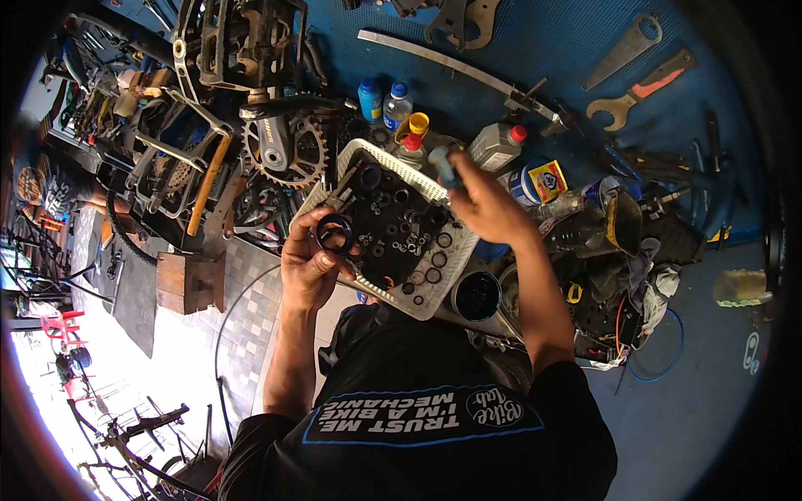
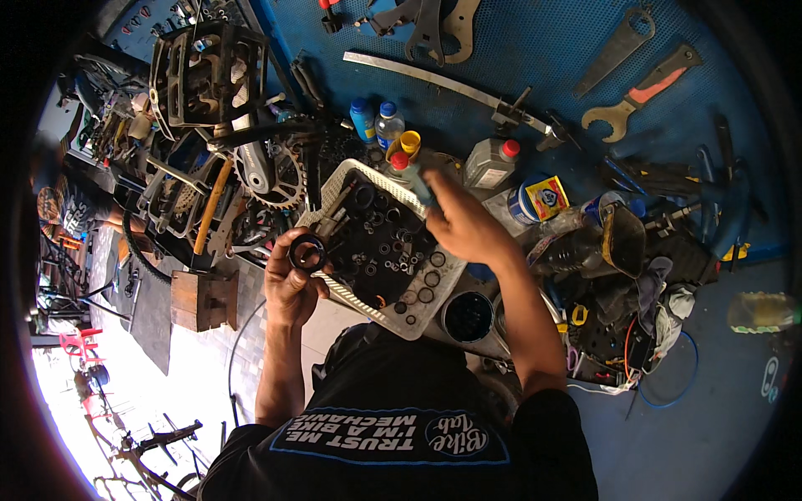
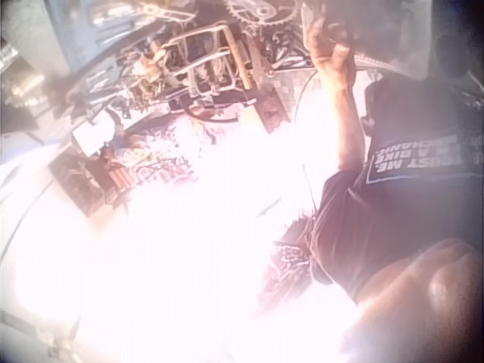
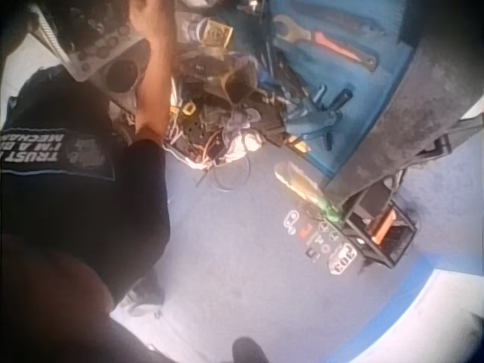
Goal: The person assembles small bicycle components at a workbench. They pick up a black ring, apply lubricant from a tube, and insert a small metal part into the ring. The person continues to handle and assemble small parts from a white basket.
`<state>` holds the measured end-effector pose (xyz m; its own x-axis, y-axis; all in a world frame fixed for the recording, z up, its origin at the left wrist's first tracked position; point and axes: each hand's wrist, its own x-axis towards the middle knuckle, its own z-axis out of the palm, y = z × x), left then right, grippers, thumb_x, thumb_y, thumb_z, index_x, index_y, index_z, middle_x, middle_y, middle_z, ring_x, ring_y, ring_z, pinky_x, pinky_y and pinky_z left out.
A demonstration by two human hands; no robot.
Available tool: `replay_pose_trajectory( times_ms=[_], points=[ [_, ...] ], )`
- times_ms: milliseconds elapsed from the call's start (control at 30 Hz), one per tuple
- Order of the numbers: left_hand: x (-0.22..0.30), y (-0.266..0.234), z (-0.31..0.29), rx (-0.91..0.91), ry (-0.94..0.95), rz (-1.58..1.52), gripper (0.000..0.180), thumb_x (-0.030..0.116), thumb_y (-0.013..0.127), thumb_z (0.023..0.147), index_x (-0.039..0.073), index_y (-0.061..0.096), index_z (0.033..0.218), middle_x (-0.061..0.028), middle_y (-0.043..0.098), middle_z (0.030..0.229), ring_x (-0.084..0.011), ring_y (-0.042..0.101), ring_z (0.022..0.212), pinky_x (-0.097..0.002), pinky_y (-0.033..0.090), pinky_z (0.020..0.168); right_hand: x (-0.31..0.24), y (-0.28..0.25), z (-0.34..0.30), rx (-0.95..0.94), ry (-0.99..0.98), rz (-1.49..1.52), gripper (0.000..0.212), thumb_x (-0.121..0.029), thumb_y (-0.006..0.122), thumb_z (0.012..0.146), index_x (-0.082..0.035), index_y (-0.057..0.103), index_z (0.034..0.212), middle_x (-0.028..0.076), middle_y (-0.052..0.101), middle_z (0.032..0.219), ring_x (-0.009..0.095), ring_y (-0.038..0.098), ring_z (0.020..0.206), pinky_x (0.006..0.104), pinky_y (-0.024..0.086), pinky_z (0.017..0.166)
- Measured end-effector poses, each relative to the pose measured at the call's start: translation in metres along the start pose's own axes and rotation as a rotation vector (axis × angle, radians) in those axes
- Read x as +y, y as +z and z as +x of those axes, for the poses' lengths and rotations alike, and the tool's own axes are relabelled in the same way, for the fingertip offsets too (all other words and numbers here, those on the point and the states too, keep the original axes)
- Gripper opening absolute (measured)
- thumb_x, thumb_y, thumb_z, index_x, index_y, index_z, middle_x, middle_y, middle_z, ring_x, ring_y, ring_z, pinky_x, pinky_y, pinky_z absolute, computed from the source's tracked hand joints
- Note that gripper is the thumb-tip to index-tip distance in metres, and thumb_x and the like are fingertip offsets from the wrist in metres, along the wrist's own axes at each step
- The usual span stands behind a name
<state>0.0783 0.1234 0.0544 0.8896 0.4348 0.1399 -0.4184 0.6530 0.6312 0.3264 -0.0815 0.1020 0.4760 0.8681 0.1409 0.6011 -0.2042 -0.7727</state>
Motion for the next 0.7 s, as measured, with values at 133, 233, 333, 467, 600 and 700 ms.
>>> replay_pose_trajectory(
  times_ms=[133,233,333,467,600,700],
  points=[
    [-0.003,0.001,-0.005,-0.020,-0.015,0.076,0.065,-0.003,0.083,0.083,0.003,0.051,0.139,-0.0253,0.057,0.139,-0.0302,0.072,0.105,-0.0387,0.070,0.075,0.015,0.036,-0.008,-0.177,0.147,-0.178,0.056,-0.014,0.071,0.095,-0.007,0.047,0.145,0.025,0.065,0.130,0.040,0.067,0.117,0.0488,0.054,0.094],
    [-0.001,0.014,-0.005,-0.050,-0.010,0.158,0.064,-0.006,0.084,0.080,0.002,0.053,0.135,-0.0268,0.057,0.137,-0.0269,0.070,0.105,-0.0388,0.068,0.082,0.039,0.066,-0.011,-0.138,0.175,-0.226,0.053,-0.016,0.073,0.094,-0.009,0.049,0.141,0.023,0.068,0.122,0.041,0.067,0.112,0.0492,0.054,0.092],
    [0.002,0.020,-0.003,-0.120,0.040,0.275,0.063,-0.006,0.084,0.080,0.002,0.053,0.135,-0.0273,0.057,0.136,-0.0266,0.070,0.105,-0.0380,0.068,0.082,0.052,0.085,-0.009,-0.132,0.215,-0.302,0.047,-0.017,0.074,0.093,-0.006,0.052,0.134,0.021,0.070,0.119,0.041,0.069,0.106,0.0497,0.054,0.088],
    [0.004,0.023,-0.004,-0.108,0.062,0.330,0.064,-0.004,0.085,0.080,-0.002,0.052,0.136,-0.0267,0.058,0.135,-0.0261,0.070,0.102,-0.0379,0.067,0.081,0.060,0.095,-0.021,-0.099,0.197,-0.513,0.043,-0.018,0.074,0.093,-0.005,0.056,0.130,0.017,0.068,0.117,0.036,0.071,0.101,0.0457,0.058,0.083],
    [0.008,0.030,-0.002,-0.027,0.012,0.319,0.065,0.002,0.084,0.084,-0.006,0.050,0.139,-0.0238,0.063,0.127,-0.0223,0.071,0.094,-0.0332,0.065,0.077,0.015,0.085,-0.019,0.121,-0.017,-0.465,0.046,-0.014,0.074,0.090,-0.015,0.061,0.134,0.013,0.064,0.121,0.031,0.070,0.099,0.0415,0.059,0.079],
    [0.009,0.029,0.001,-0.021,0.009,0.340,0.064,0.005,0.084,0.087,-0.008,0.051,0.140,-0.0207,0.066,0.123,-0.0193,0.070,0.090,-0.0292,0.063,0.074,-0.040,0.054,-0.015,0.168,-0.326,-0.338,0.060,-0.012,0.076,0.085,-0.026,0.061,0.141,0.010,0.062,0.121,0.028,0.068,0.099,0.0404,0.059,0.080]
  ],
)
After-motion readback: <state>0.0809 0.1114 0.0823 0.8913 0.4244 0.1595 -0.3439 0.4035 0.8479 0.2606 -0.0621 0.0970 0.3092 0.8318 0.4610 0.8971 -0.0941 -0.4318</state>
